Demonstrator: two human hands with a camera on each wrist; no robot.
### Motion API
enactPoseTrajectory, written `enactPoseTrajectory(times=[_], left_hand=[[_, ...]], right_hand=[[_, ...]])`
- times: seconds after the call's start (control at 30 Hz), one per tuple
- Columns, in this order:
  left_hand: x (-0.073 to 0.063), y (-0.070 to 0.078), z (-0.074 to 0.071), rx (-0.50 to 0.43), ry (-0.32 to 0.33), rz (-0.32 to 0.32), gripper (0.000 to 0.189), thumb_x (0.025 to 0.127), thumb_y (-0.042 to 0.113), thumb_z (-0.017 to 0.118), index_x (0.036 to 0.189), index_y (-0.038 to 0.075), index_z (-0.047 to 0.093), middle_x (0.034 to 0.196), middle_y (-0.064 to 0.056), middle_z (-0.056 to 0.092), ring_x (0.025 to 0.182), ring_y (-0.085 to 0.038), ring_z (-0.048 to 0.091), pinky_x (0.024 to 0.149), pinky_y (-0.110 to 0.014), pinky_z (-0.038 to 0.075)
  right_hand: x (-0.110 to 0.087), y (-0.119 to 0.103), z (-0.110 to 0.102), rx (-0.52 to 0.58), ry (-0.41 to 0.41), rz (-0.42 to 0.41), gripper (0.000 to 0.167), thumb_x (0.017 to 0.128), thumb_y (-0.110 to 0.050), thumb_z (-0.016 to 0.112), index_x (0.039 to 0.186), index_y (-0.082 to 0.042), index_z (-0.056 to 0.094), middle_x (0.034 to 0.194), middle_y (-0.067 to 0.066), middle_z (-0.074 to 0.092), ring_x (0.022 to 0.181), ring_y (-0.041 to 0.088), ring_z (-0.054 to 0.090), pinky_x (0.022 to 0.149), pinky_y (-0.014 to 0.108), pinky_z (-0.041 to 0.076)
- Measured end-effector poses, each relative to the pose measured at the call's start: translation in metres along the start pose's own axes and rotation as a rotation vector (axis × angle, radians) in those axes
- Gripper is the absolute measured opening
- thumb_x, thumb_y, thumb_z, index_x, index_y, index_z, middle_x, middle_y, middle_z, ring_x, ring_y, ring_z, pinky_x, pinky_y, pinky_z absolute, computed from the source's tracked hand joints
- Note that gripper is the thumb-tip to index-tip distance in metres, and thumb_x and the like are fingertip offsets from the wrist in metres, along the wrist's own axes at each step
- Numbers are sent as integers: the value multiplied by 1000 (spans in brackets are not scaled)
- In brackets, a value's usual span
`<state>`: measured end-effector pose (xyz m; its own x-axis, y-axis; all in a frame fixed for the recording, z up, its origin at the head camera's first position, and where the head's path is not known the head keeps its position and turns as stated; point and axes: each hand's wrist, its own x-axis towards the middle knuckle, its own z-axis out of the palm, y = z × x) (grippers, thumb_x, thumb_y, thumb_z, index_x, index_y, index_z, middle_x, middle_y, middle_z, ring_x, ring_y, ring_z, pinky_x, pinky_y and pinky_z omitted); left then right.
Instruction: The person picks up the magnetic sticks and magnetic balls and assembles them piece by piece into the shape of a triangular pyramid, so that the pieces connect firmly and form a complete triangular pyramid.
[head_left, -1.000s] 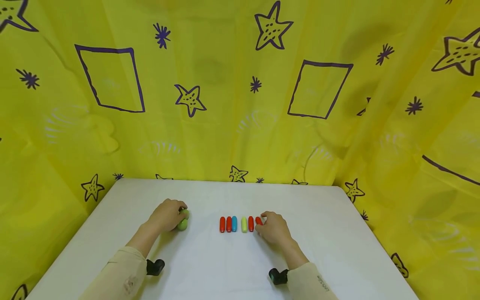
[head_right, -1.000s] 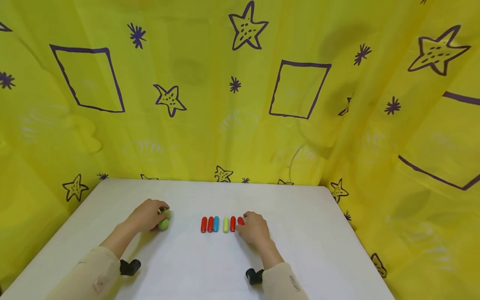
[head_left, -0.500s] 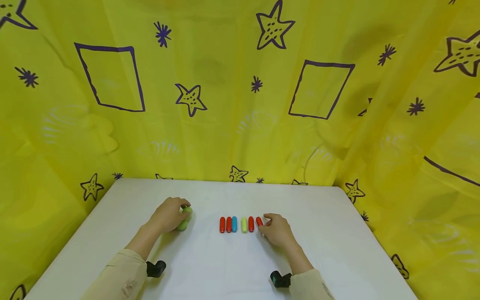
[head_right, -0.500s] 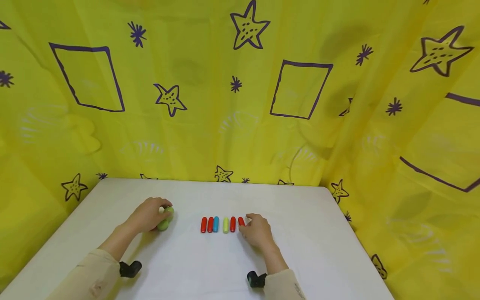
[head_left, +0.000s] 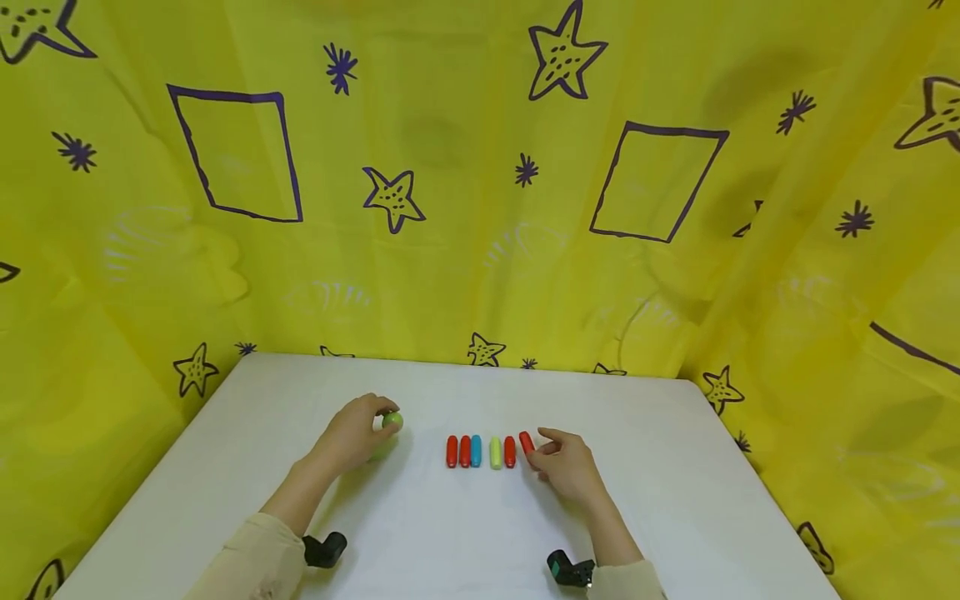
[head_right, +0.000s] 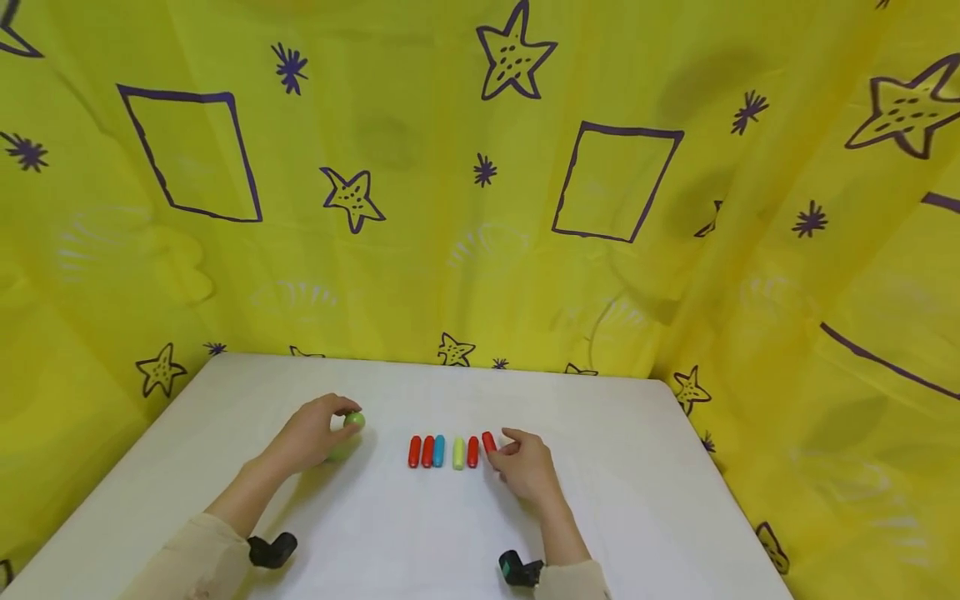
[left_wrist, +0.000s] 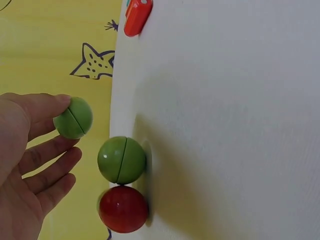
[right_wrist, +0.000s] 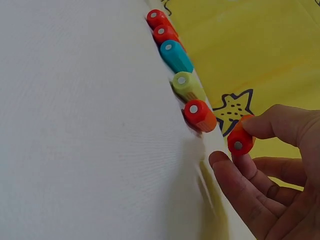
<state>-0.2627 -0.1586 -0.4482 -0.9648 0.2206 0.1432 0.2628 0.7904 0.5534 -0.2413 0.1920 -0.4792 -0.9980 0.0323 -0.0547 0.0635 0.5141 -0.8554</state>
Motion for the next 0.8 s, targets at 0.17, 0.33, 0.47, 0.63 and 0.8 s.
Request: enactPoseTrajectory(times=[0.17, 0.33, 0.47, 0.63, 0.8], left_hand=[[-5, 9, 5, -59, 35, -14, 29, 97, 19, 73, 122, 5, 71, 113, -6, 69, 112, -31, 67, 100, -50, 53], [-12, 19, 10, -100, 78, 6, 28, 96, 17, 73, 122, 6, 71, 107, -2, 68, 104, -26, 67, 96, -48, 53], [-15, 29, 16, -117, 84, 0, 31, 96, 19, 74, 125, 8, 72, 110, 0, 68, 103, -22, 68, 96, -47, 54], [-19, 39, 24, -174, 81, -5, 27, 95, 19, 76, 121, 12, 74, 110, 2, 67, 103, -22, 67, 96, -45, 57], [-25, 45, 33, -236, 74, -17, 28, 95, 23, 76, 122, 13, 74, 113, 2, 69, 107, -25, 69, 96, -47, 58]], right_hand=[[-2, -4, 1, 36, -4, -19, 50, 89, -5, 74, 137, 3, 63, 95, 10, 67, 71, 14, 68, 62, 24, 55], [-4, -9, 3, 56, -41, -52, 36, 88, -6, 77, 124, 0, 73, 96, 8, 67, 77, 14, 68, 64, 23, 53], [-5, -11, 3, 43, -70, -96, 29, 88, -9, 79, 116, -2, 76, 100, 8, 70, 81, 14, 67, 66, 24, 51], [-5, -14, 5, 65, -152, -131, 27, 90, -10, 79, 116, -4, 76, 104, 9, 75, 84, 15, 68, 69, 26, 52], [-5, -17, 11, 51, -220, -197, 26, 91, -13, 79, 117, -6, 77, 110, 9, 76, 89, 15, 68, 74, 24, 54]])
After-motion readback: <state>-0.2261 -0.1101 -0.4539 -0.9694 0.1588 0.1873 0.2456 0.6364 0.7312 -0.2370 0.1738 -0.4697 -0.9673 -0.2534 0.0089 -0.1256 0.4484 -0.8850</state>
